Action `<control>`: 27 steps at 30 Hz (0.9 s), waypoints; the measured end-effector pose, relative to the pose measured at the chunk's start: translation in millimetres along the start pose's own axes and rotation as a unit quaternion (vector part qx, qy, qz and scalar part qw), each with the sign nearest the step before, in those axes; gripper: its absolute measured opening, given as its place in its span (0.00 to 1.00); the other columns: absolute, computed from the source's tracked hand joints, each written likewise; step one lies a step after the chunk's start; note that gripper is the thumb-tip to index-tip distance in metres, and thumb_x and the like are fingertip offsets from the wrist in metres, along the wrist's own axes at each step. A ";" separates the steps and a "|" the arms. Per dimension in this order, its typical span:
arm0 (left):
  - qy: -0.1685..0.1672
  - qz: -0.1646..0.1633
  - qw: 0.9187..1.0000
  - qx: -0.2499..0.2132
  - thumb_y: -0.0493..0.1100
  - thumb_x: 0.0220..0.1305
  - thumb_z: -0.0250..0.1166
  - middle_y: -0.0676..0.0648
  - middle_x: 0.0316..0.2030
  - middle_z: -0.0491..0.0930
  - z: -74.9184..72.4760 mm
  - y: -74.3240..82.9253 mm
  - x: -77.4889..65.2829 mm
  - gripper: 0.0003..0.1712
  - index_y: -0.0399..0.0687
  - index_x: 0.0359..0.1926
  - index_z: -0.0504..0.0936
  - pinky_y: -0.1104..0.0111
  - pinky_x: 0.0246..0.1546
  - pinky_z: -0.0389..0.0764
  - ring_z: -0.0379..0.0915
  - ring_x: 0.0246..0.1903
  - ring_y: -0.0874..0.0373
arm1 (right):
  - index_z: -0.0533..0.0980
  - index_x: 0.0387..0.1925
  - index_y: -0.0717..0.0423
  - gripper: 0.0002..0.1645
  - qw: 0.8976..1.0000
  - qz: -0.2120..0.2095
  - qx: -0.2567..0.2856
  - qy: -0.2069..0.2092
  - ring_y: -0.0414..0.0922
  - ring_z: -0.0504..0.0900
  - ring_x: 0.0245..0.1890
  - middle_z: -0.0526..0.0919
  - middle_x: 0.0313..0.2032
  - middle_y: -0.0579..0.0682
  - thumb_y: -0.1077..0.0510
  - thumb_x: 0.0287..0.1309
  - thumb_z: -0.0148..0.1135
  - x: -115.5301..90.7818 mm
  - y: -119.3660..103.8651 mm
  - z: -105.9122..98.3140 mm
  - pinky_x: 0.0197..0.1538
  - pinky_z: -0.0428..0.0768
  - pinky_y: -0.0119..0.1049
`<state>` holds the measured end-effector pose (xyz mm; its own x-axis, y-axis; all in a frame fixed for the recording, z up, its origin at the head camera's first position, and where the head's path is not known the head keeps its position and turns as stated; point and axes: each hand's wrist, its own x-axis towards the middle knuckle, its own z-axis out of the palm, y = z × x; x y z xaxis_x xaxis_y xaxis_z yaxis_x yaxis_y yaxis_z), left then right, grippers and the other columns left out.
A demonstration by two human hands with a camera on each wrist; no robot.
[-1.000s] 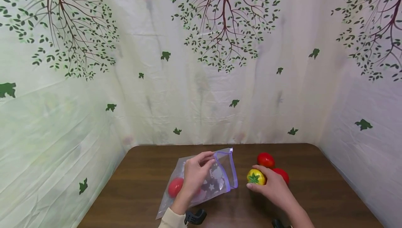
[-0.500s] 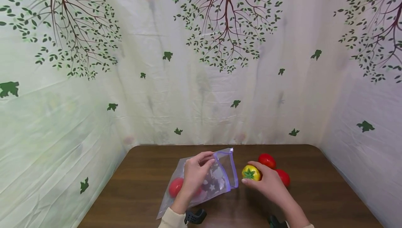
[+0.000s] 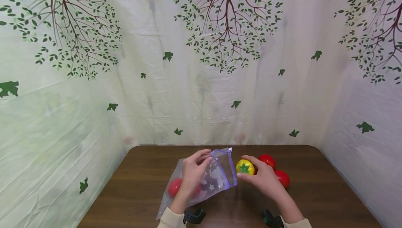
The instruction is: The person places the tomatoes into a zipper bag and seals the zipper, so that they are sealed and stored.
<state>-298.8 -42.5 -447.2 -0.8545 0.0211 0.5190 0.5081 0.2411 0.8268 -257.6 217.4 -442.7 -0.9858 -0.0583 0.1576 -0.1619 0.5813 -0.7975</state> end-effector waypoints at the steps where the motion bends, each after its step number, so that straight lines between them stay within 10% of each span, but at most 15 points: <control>1: 0.000 -0.003 1.000 -0.001 0.41 0.61 0.74 0.63 0.39 0.87 -0.3 -0.2 -0.1 0.15 0.61 0.49 0.88 0.71 0.41 0.83 0.84 0.39 0.67 | 0.74 0.64 0.39 0.40 1.000 0.000 0.013 -0.004 0.50 0.77 0.36 0.79 0.46 0.52 0.41 0.49 0.78 0.7 -1.9 0.2 0.33 0.84 0.39; 27: -0.002 -0.005 1.000 0.000 0.43 0.62 0.73 0.61 0.39 0.87 -4.4 2.6 0.7 0.13 0.51 0.49 0.88 0.71 0.42 0.83 0.84 0.38 0.65 | 0.68 0.70 0.53 0.38 0.980 -0.010 0.187 -0.068 0.54 0.81 0.41 0.77 0.51 0.61 0.49 0.62 0.70 14.0 -23.2 24.2 0.38 0.86 0.50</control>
<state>-297.6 -46.1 -443.7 -0.8598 0.0235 0.5101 0.5001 0.2415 0.8316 -268.8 183.5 -436.1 -0.9749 -0.1890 0.1174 -0.1623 0.2427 -0.9564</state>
